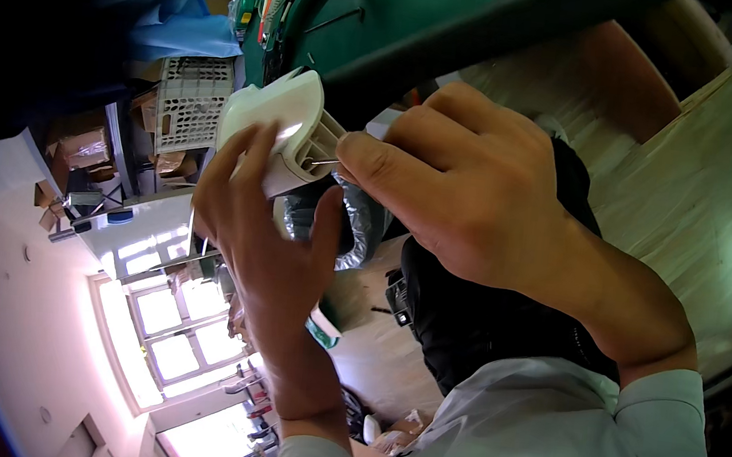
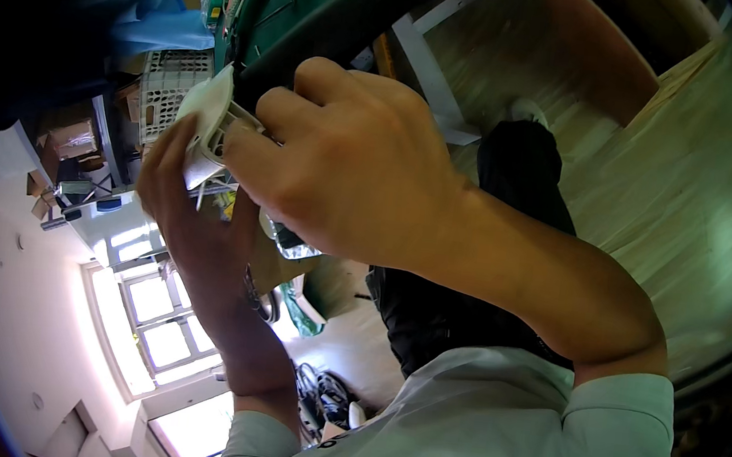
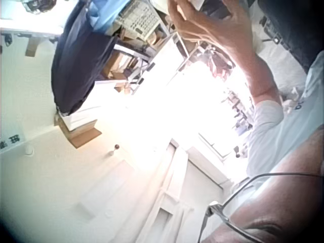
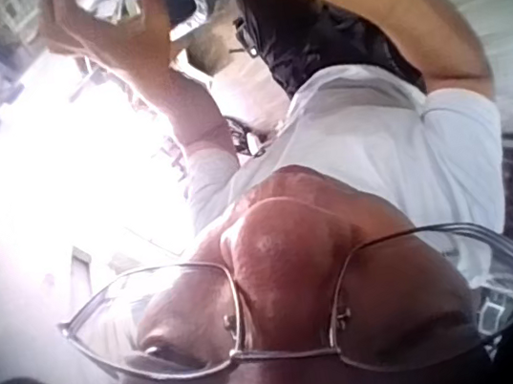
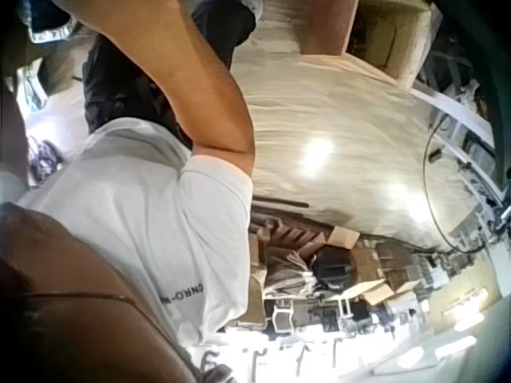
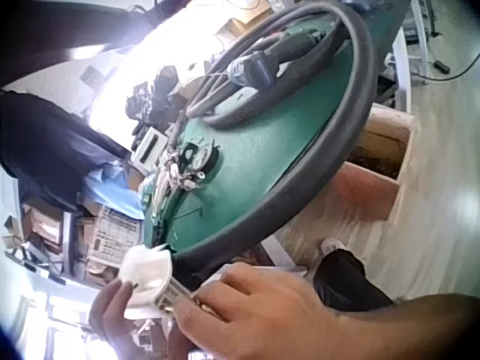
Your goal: The person disassembles a white EV charger plug by removing screws from the housing and handle using a manual hex key and a power drill, then separating the two halves of the casing to reveal internal wiring.
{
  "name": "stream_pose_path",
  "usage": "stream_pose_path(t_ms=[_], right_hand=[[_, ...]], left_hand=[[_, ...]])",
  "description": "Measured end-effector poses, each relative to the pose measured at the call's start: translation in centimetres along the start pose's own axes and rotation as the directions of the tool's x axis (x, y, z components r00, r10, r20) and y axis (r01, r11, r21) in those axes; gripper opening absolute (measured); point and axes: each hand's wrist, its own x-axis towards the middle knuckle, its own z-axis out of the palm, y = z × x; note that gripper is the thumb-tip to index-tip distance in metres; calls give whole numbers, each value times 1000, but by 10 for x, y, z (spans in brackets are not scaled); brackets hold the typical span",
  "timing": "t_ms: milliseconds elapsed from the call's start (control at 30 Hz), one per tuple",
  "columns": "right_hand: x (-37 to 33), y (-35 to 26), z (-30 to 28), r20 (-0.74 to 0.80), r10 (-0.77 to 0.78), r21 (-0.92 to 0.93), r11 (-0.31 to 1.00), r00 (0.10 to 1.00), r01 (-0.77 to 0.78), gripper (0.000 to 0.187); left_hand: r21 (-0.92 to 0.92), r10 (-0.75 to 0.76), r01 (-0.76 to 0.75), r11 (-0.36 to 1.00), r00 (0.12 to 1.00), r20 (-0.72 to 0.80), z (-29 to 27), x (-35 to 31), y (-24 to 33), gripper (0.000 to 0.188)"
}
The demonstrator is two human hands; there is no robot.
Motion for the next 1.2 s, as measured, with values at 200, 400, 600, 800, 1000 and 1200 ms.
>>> stream_pose_path(t_ms=[200,400,600,800,1000,1200], right_hand=[[-15,-1,23,-158,75,183,982,985,-46,15],[-16,-2,42,-296,242,443,892,924,-92,12],[-11,-6,45,-243,388,631,759,889,-159,11],[-9,-2,42,-357,197,419,907,913,-32,21],[-23,-6,42,-197,265,576,810,944,-107,28],[-23,-5,33,-159,284,557,816,945,-151,30]], left_hand=[[-98,-162,195,976,946,279,7,21,-19,32],[-108,-45,67,992,981,190,12,14,-27,29],[-140,-111,147,979,965,238,9,18,-27,29],[-89,-121,150,985,955,270,6,13,-38,28],[-104,-191,230,968,937,294,5,20,-22,27],[-116,-170,206,972,949,264,9,16,-23,29]])
